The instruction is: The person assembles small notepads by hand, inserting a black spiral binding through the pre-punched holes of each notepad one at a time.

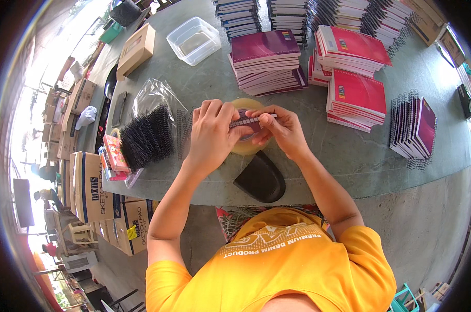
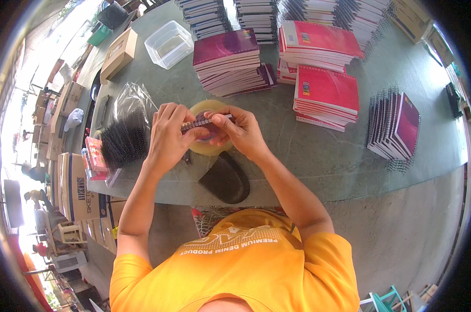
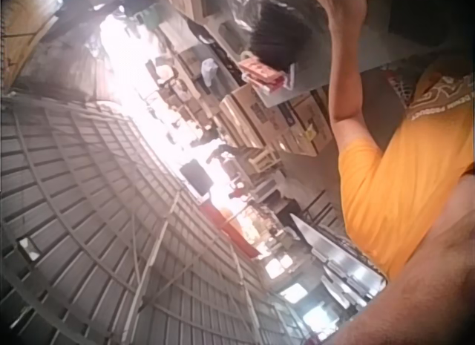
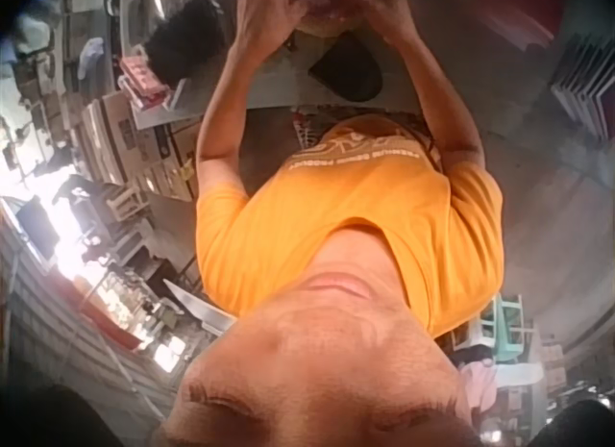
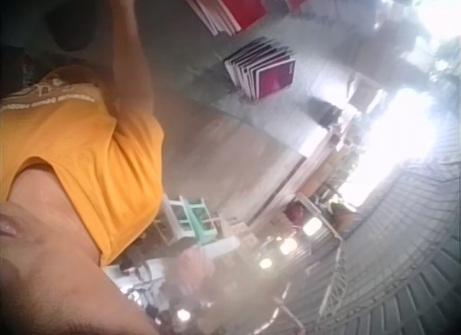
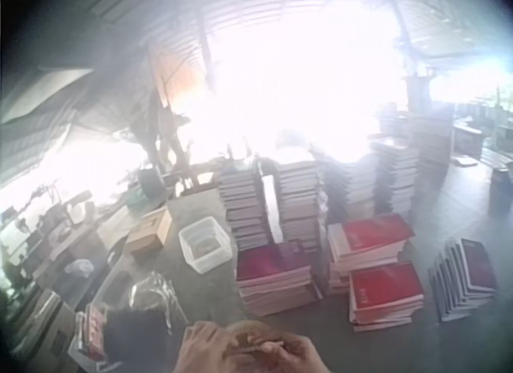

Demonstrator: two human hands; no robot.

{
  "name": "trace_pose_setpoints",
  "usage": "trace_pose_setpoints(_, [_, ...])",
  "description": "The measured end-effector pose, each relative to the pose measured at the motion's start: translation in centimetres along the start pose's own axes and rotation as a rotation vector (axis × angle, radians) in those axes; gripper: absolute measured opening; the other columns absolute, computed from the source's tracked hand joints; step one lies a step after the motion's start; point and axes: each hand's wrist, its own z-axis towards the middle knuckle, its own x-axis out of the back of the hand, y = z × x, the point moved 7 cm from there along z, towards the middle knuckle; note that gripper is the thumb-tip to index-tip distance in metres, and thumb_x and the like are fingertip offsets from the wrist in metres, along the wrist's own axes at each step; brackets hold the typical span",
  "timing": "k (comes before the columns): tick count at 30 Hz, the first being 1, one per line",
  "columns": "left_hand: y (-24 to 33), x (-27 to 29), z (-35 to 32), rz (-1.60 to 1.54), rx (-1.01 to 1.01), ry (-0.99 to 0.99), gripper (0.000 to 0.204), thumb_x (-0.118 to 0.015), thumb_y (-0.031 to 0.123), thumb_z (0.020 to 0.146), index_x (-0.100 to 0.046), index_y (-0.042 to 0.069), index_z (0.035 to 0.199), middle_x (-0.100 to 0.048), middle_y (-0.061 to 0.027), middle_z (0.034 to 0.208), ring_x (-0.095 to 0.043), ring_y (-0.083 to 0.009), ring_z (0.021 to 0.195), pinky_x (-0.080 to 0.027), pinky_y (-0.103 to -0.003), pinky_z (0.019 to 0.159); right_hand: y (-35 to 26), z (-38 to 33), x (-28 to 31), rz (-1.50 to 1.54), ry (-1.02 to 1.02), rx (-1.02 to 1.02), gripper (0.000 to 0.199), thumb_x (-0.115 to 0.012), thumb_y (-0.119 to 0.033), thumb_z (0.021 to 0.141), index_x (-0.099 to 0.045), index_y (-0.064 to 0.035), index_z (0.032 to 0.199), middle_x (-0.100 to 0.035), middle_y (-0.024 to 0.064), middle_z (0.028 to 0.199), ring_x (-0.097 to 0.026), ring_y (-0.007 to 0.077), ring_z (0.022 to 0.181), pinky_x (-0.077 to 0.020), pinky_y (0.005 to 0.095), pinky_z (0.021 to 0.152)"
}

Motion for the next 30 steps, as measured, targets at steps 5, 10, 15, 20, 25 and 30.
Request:
trace_pose_setpoints(5, [-0.5, -0.5, 0.2, 0.029, -0.060, -0.014, 0.028, -0.066, 0.027, 0.079, -0.061, 0.004, 0.094, -0.060, -0.0093, 0.090, -0.053, -0.0292, 0.086, -0.041, -0.038, 0.077, -1.3, -0.4, -0.7, 0.032, -0.003, 0.153, 0.026, -0.053, -0.013, 0.093, -0.053, -0.0004, 0.116, -0.059, 0.0134, 0.117, -0.066, 0.0150, 0.068, -0.0529, 0.0241, 0.057])
trace_pose_setpoints(10, [-0.4, -0.6, 0.3, -0.060, -0.007, 0.008, 0.026, -0.068, 0.022, 0.078, -0.061, 0.004, 0.095, -0.060, -0.0115, 0.086, -0.054, -0.0307, 0.085, -0.042, -0.038, 0.076, -0.8, -0.2, -0.2, -0.005, 0.043, 0.047, 0.024, -0.051, -0.008, 0.093, -0.053, 0.0003, 0.115, -0.062, 0.0103, 0.105, -0.062, 0.0120, 0.061, -0.0506, 0.0217, 0.053])
trace_pose_setpoints(15, [-0.5, -0.8, 1.0, -0.115, 0.007, -0.034, 0.026, -0.068, 0.018, 0.077, -0.061, 0.003, 0.097, -0.061, -0.0117, 0.090, -0.056, -0.0313, 0.086, -0.043, -0.039, 0.077, -0.4, -0.3, 0.7, -0.210, 0.120, -0.046, 0.016, -0.053, -0.007, 0.092, -0.058, 0.0021, 0.104, -0.062, 0.0050, 0.086, -0.057, 0.0071, 0.052, -0.0477, 0.0207, 0.047])
trace_pose_setpoints(20, [2.6, -1.7, 1.9, -0.172, -0.163, 0.080, 0.023, -0.065, 0.015, 0.079, -0.062, 0.003, 0.098, -0.062, -0.0130, 0.091, -0.057, -0.0312, 0.086, -0.045, -0.038, 0.076, 0.2, -0.2, 1.3, -0.272, 0.164, -0.021, 0.015, -0.048, -0.002, 0.091, -0.061, 0.0030, 0.096, -0.062, 0.0047, 0.079, -0.058, 0.0082, 0.053, -0.0492, 0.0219, 0.048])
trace_pose_setpoints(25, [2.0, -3.3, 2.5, -0.265, -0.146, -0.001, 0.023, -0.065, 0.013, 0.079, -0.062, 0.001, 0.098, -0.063, -0.0132, 0.091, -0.059, -0.0297, 0.086, -0.047, -0.036, 0.076, 0.1, -0.2, 1.4, -0.233, 0.180, 0.011, 0.014, -0.052, -0.005, 0.089, -0.061, 0.0041, 0.093, -0.063, 0.0048, 0.074, -0.061, 0.0095, 0.053, -0.0486, 0.0227, 0.047])
trace_pose_setpoints(30, [2.1, -3.0, 2.6, -0.358, -0.149, -0.033, 0.018, -0.063, 0.009, 0.079, -0.062, 0.002, 0.095, -0.063, -0.0119, 0.088, -0.059, -0.0294, 0.083, -0.048, -0.036, 0.074, 0.5, -0.2, 1.5, -0.186, 0.141, 0.026, 0.016, -0.051, -0.006, 0.090, -0.061, 0.0056, 0.094, -0.064, 0.0062, 0.075, -0.062, 0.0102, 0.055, -0.0494, 0.0228, 0.049])
